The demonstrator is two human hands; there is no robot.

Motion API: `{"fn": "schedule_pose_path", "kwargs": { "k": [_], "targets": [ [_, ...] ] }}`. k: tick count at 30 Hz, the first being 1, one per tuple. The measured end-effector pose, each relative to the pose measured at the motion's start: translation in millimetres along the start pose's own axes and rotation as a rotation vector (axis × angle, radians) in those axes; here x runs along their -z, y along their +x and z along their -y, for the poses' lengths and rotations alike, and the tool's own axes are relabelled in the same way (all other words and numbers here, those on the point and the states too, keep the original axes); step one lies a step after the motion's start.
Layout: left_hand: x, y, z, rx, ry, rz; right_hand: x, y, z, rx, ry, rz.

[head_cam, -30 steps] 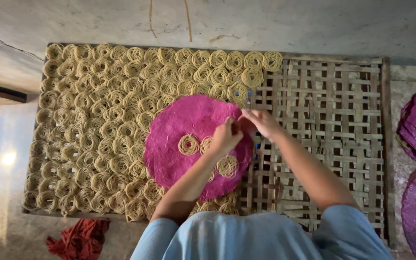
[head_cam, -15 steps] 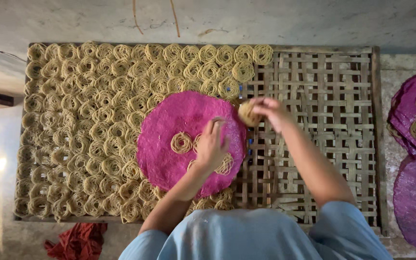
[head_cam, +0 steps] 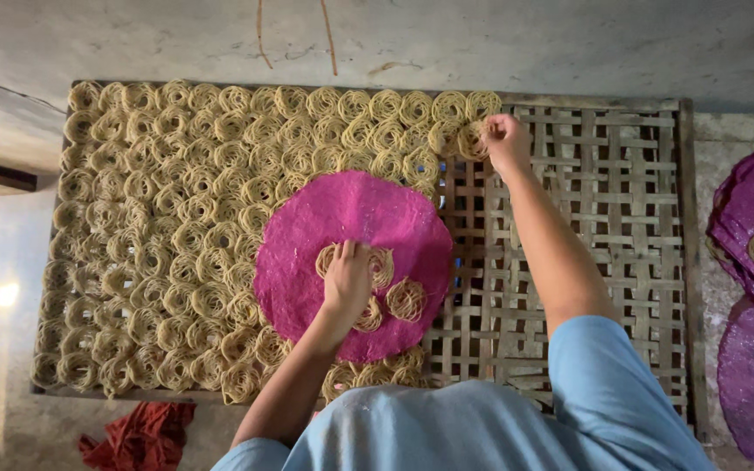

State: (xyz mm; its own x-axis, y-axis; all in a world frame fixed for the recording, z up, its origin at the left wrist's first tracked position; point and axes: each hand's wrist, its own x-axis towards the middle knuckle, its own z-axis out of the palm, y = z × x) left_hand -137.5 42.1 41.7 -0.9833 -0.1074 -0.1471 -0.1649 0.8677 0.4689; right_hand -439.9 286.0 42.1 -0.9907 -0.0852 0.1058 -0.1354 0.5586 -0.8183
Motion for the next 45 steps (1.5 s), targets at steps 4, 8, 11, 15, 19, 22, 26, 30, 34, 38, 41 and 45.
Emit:
{"fn": "schedule_pose_path", "kwargs": {
  "k": [4,8,11,15,19,22,26,30,34,38,41,45],
  "targets": [
    [-1.5,9.0,-2.6,-0.004,0.155,0.107,3.0,3.7,8.6,0.162,-0.293,-0.032],
    [3.8,15.4,-10.9,-0.107,0.168,0.088,5.2,-3.3,19.2,0.355,-0.460,-0.186],
    [10.9,10.9,-22.3,0.104,-0.055,0.181,0.1,-43.4,26.4,0.292,-0.389,-0.083],
    [9.3,4.9,-48.3,0.170,-0.624,0.362,-2.7,-153.5,18.4,-0.346,-0.060,0.900],
    [-1.1,6.2,-77.0,0.045,-1.044,0.177,5.4,-202.7,8.9,-0.628,0.452,0.816],
    [0.7,7.4,-75.6,0.006,-0.804,0.017,17.4,-177.5,4.8,-0.699,0.586,0.607],
    [5.5,-1.6,-46.0,0.106,-0.465,0.172,16.4,-118.6,2.7,-0.580,0.584,0.350],
    [-14.9,-19.8,-31.0,-0.245,0.042,0.079,-3.1,-69.0,6.7,-0.432,0.835,0.316],
    [-35.1,-31.0,-24.6,-0.200,0.139,0.232,-23.0,-58.3,18.8,-0.399,0.323,0.221],
    [-41.0,-37.3,-26.4,-0.188,-0.001,0.064,-26.7,-66.4,22.4,0.010,-0.223,0.136],
    [-41.3,-38.2,-36.7,-0.204,0.084,0.031,-16.3,-82.6,24.2,0.445,-0.541,-0.110],
    [-38.5,-35.5,-49.9,-0.211,-0.069,0.156,5.6,-138.8,24.3,0.040,-0.211,0.265]
  ]
}}
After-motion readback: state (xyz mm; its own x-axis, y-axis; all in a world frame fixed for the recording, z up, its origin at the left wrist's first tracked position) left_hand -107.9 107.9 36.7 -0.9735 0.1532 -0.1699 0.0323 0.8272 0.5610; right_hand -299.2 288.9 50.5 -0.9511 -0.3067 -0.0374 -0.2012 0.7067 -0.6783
